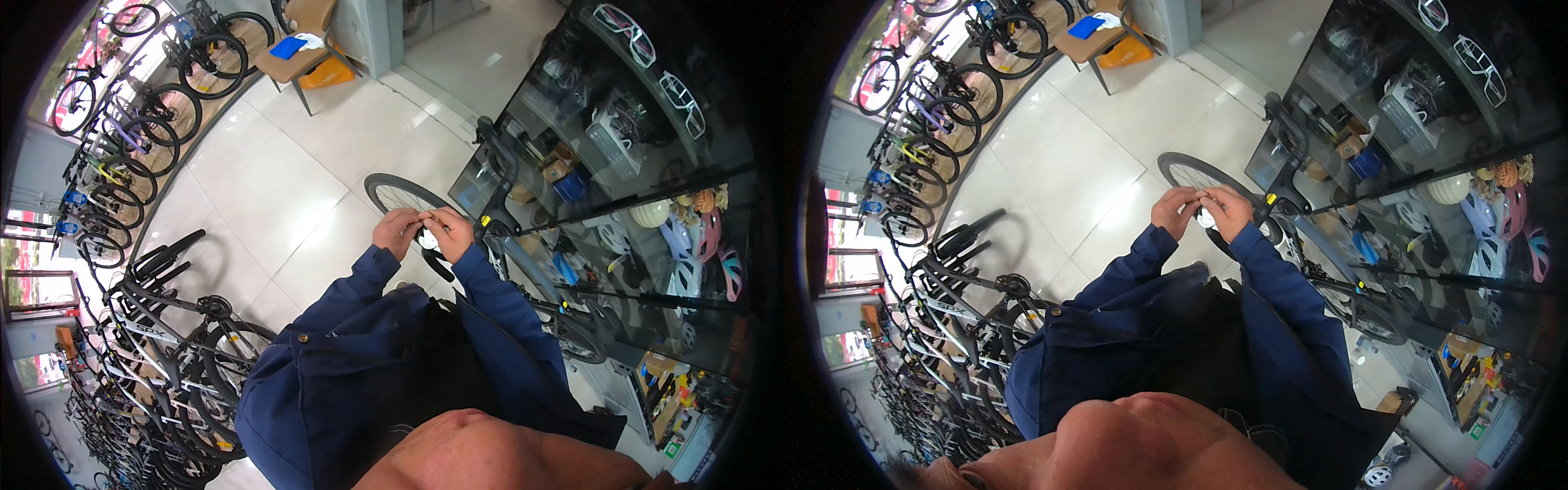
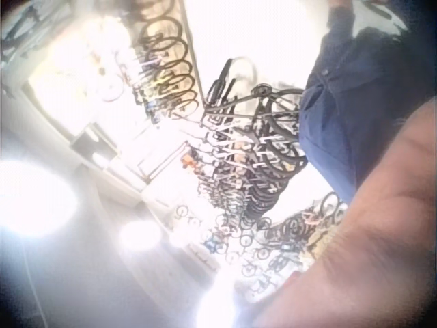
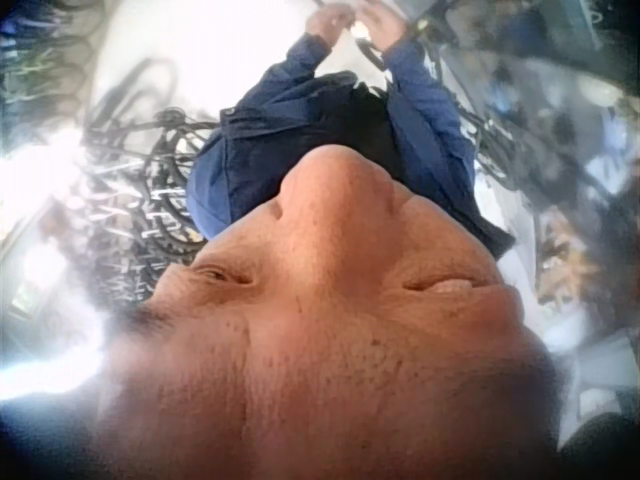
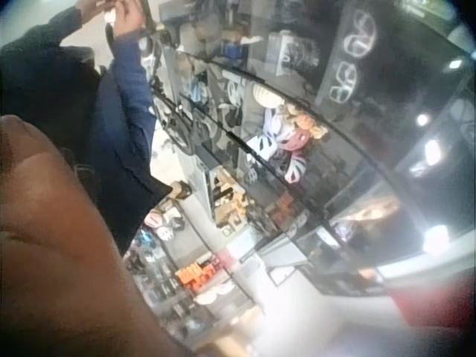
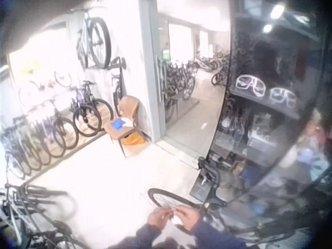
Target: The person uses a screwdriver to adjust the rear derailleur of a bicycle, then wipes the handlebar with a cloth and applies lubricant from a small bottle. The person continues to adjust the derailleur and wipe the handlebar repeatedly.
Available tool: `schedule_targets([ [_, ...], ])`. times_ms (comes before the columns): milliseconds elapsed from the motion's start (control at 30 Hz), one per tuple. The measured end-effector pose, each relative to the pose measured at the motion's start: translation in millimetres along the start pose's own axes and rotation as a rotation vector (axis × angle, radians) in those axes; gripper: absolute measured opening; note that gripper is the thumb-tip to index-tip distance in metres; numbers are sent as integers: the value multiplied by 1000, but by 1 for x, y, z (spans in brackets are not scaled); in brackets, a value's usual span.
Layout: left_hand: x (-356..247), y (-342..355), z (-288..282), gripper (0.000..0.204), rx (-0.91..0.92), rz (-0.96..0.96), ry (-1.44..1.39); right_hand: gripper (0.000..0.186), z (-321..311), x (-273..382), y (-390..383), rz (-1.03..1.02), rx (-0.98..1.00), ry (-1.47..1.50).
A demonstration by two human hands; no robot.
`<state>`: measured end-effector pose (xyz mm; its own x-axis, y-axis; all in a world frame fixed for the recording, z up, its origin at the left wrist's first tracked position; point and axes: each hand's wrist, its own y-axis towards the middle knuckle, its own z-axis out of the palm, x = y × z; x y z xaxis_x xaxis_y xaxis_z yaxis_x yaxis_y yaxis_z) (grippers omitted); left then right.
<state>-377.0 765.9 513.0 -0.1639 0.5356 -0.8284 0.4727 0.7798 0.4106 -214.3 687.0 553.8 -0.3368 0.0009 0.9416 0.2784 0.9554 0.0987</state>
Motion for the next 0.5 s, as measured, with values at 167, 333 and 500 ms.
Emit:
schedule_targets([
  [167, 1, -1, -6, 34, 10, -17, 85, 17, -1, 6, 5, -175, -209, -81],
  [333, 1, -10, -13, 41, 4, -68, 74, 20, -21, 6, 17, -253, -64, -298],
  [500, 3, -13, -13, 38, 12, -125, 25, 20, -31, -4, 26, -388, 149, -735],
])
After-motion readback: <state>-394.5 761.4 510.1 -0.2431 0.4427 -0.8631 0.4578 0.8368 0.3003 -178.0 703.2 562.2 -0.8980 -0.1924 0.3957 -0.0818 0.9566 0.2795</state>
